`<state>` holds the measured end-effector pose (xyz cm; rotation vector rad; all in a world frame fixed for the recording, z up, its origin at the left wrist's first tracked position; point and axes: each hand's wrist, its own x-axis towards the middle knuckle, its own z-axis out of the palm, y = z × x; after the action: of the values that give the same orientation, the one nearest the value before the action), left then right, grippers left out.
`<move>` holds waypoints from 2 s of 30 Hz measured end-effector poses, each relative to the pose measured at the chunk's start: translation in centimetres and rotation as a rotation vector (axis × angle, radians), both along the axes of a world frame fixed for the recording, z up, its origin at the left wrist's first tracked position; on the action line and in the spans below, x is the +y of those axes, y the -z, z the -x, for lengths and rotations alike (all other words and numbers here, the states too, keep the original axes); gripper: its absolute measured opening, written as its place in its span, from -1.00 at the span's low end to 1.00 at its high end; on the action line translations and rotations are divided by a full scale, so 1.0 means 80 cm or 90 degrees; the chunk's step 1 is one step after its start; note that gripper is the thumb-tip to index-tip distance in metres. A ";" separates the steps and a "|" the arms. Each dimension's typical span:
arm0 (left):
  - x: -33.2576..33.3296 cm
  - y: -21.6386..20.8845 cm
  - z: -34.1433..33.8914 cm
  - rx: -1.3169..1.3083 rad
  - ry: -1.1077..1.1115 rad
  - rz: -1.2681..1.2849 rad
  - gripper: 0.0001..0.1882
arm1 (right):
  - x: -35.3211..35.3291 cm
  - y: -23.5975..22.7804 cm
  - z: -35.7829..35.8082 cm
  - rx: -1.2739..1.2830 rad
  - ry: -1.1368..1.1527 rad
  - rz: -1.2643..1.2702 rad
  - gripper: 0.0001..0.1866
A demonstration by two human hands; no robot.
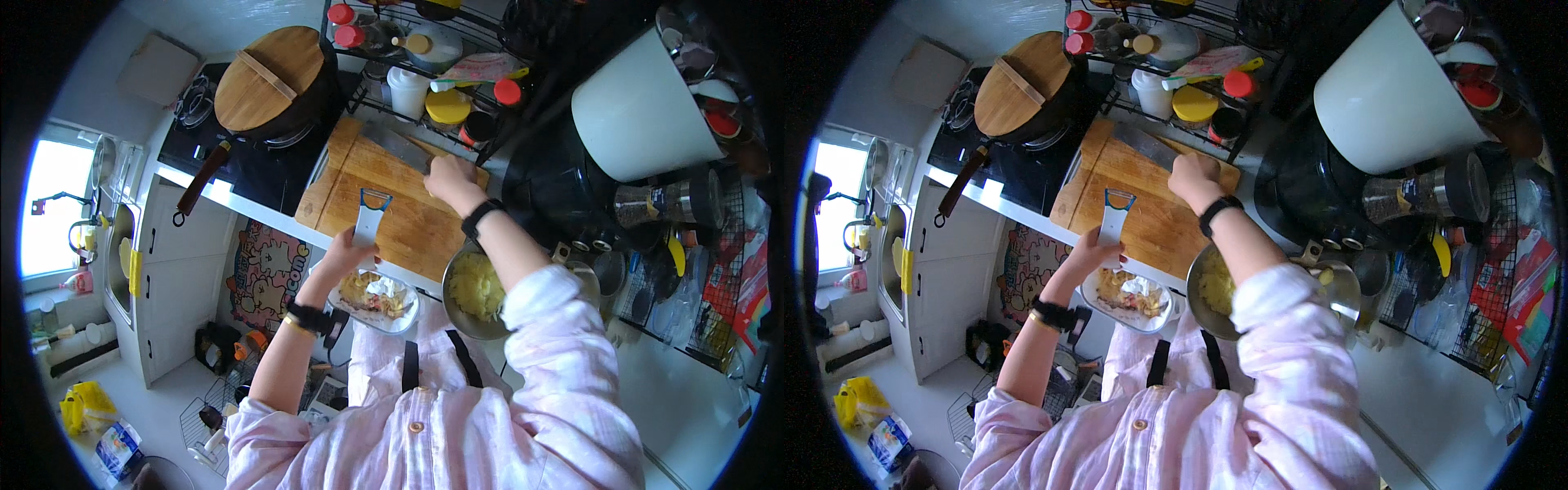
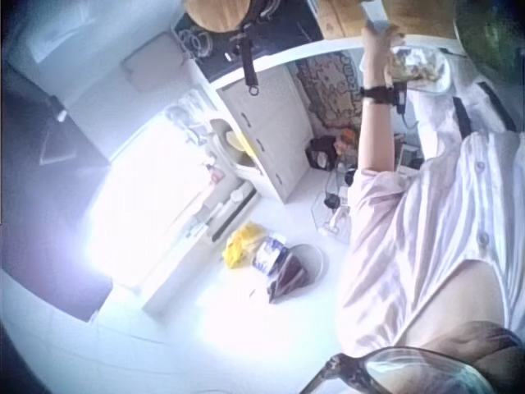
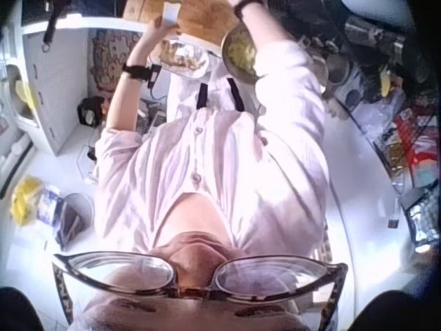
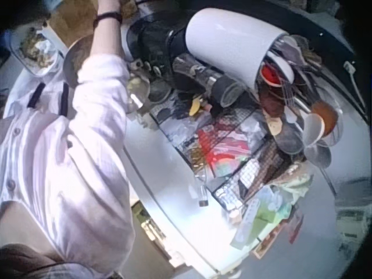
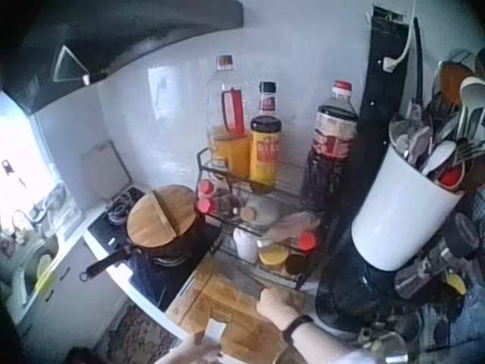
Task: The person peels potatoes with a vegetable peeler over a cutting board and a metal bowl. Potato skins are collected in a small container while peeled potatoes are placed into the bowl.
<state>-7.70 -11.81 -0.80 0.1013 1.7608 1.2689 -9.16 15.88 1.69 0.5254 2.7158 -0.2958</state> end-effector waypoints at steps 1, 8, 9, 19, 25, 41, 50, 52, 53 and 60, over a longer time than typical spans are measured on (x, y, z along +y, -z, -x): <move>-0.006 -0.023 -0.015 -0.079 -0.018 -0.078 -0.53 | 0.004 -0.015 -0.022 0.115 0.030 0.061 -0.76; 0.017 -0.133 -0.149 -0.414 0.046 -0.233 -0.60 | 0.005 -0.139 -0.246 0.462 0.111 0.395 -0.69; 0.026 -0.140 -0.165 -0.444 0.025 -0.220 -0.64 | 0.004 -0.147 -0.264 0.480 0.092 0.369 -0.68; 0.076 -0.141 -0.247 0.021 0.151 -0.004 -0.62 | 0.011 -0.094 -0.322 0.546 -0.162 0.157 -0.79; 0.077 -0.136 -0.242 -0.038 0.112 0.096 -0.62 | 0.064 -0.044 -0.331 0.617 0.027 0.083 -0.74; 0.100 -0.135 -0.232 -0.108 0.164 0.069 -0.66 | 0.052 -0.060 -0.335 0.574 0.039 0.249 -0.72; 0.108 -0.151 -0.216 -0.046 0.172 0.039 -0.66 | 0.069 -0.061 -0.323 0.597 0.024 0.164 -0.72; 0.110 -0.150 -0.217 -0.077 0.171 0.059 -0.67 | 0.059 -0.064 -0.335 0.587 0.045 0.236 -0.71; 0.112 -0.150 -0.217 -0.102 0.174 0.065 -0.67 | 0.053 -0.064 -0.338 0.582 0.033 0.266 -0.71; 0.108 -0.157 -0.218 0.071 0.216 0.009 -0.70 | 0.062 -0.034 -0.328 0.418 0.106 0.171 -0.73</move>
<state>9.73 -3.21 11.72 0.4512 1.7575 1.0191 17.10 20.82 4.43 0.6662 3.1671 -1.0186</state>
